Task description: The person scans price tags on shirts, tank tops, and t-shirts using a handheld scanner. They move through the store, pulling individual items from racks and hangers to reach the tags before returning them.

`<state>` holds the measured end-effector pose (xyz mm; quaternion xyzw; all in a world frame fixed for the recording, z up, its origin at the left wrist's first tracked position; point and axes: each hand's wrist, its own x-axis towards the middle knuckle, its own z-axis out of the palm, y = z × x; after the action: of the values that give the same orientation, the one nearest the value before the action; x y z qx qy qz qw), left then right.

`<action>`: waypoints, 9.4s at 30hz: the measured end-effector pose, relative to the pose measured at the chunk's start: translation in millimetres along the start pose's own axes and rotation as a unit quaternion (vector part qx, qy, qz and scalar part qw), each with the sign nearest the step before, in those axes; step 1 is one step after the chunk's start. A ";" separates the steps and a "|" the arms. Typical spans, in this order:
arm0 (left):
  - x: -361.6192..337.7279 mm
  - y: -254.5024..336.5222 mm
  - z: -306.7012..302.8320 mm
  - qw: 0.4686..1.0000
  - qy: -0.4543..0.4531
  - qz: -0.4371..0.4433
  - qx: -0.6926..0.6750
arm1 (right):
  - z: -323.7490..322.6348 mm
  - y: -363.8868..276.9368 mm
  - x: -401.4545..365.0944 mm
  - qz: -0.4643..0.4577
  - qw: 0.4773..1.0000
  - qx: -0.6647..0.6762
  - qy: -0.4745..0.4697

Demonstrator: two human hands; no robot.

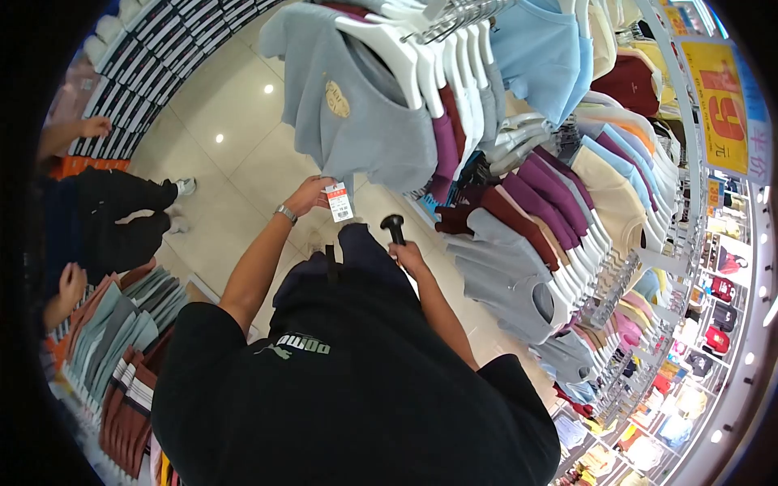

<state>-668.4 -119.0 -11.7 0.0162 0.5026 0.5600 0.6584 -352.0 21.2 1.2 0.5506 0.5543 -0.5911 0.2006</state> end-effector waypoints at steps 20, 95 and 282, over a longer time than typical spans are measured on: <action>-59.6 -20.2 36.8 0.998 -0.036 0.052 0.006 | 90.7 -80.9 -109.1 -0.021 0.879 0.447 -0.166; 134.7 9.0 126.4 0.881 0.313 0.258 0.243 | -109.2 14.8 14.7 -0.079 0.819 0.532 -0.202; -66.4 -9.8 79.5 0.922 0.000 0.136 0.363 | 52.4 -49.9 -104.2 -0.215 0.930 0.297 0.026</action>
<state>-598.5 -129.6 64.5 0.3222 0.6641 0.4237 0.5250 -384.1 -48.3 102.3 0.4681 0.4635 -0.7429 -0.1186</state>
